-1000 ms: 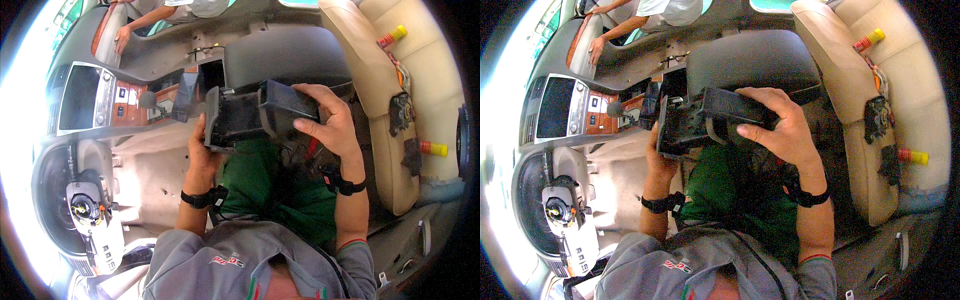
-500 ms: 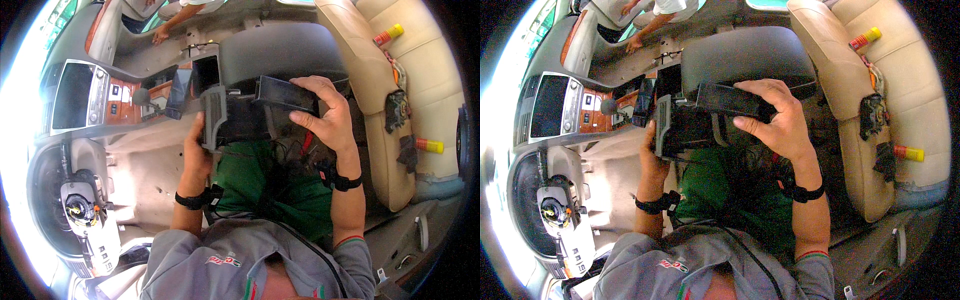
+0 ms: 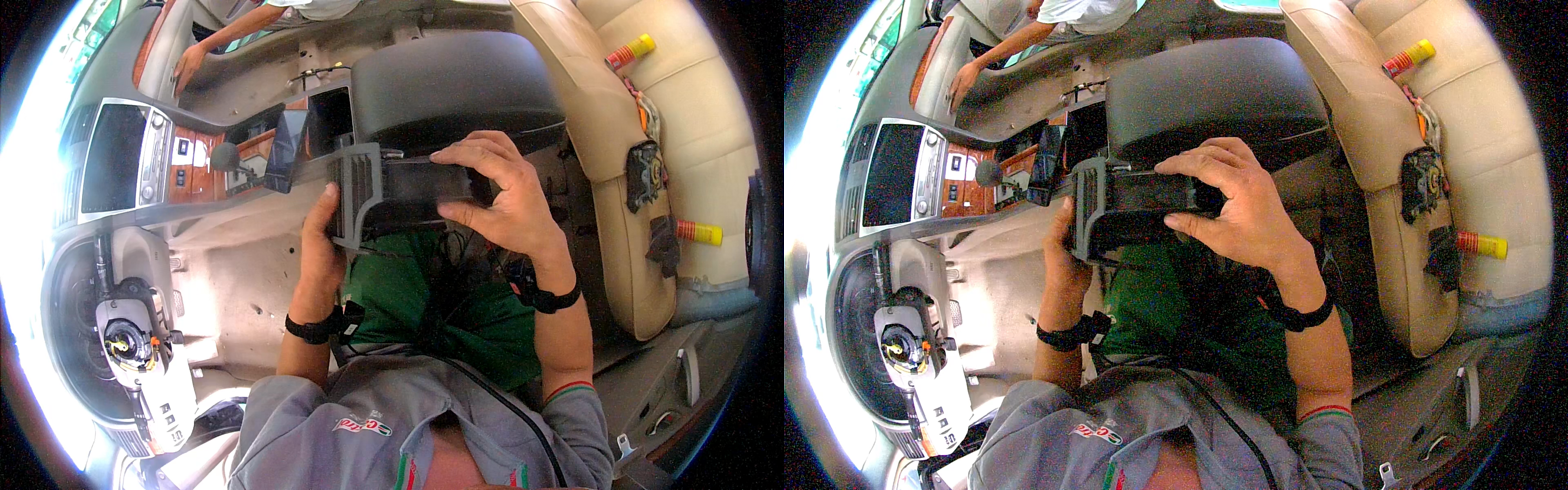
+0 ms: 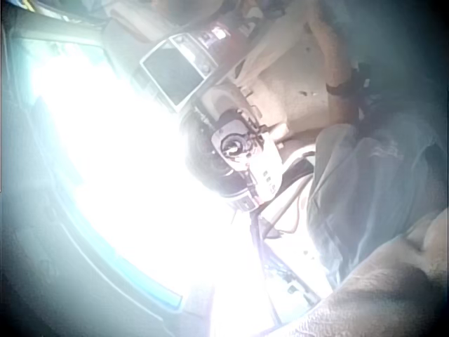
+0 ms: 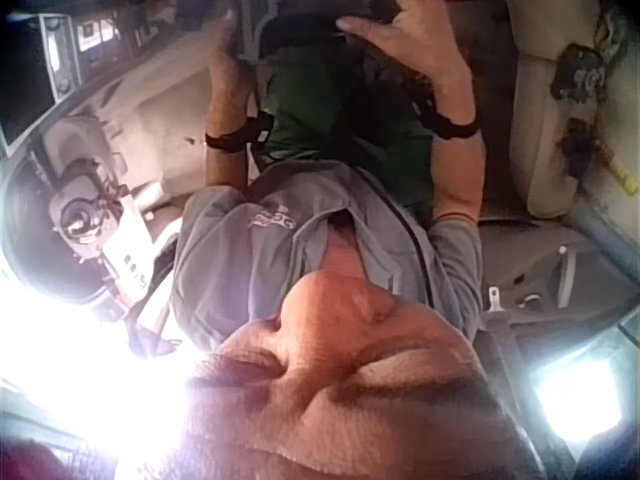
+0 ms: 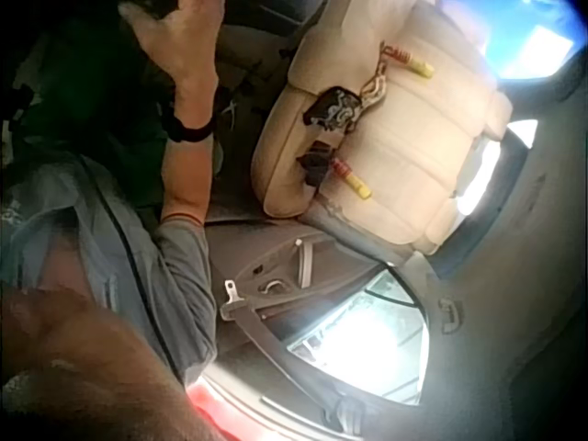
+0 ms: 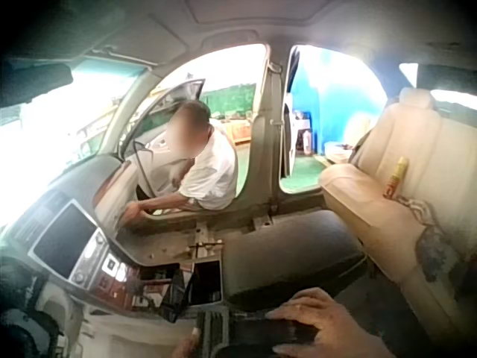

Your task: The person removes various interior trim panels and an air vent assembly from a vehicle's passenger cabin by hand and using a prying tool.

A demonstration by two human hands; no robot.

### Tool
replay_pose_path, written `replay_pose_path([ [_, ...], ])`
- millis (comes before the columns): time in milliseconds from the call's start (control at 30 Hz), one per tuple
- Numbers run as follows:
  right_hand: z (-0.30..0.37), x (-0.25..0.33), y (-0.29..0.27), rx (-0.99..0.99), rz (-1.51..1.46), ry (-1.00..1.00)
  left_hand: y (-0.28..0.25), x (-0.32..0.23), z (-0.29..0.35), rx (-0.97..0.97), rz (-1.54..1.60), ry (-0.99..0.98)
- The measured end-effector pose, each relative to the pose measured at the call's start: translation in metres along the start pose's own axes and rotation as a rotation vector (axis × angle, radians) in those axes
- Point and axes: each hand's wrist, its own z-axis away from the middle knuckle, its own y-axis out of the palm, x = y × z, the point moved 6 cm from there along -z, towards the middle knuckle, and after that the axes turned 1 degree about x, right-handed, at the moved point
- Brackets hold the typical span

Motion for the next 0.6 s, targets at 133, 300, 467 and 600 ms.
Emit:
replay_pose_path([
  [133,0.001,-0.001,0.0,0.022,0.004,-0.004,-0.007,0.005,0.001,-0.01,-0.005,-0.03],
  [300,0.002,-0.004,0.004,0.021,0.008,-0.027,-0.008,0.008,-0.001,-0.024,-0.005,-0.046],
  [467,0.004,-0.008,0.002,0.002,-0.155,0.053,-0.005,0.013,-0.003,-0.025,0.013,-0.1],
  [600,0.003,-0.01,-0.001,0.007,-0.137,0.023,-0.005,0.027,-0.009,-0.021,0.075,-0.163],
])
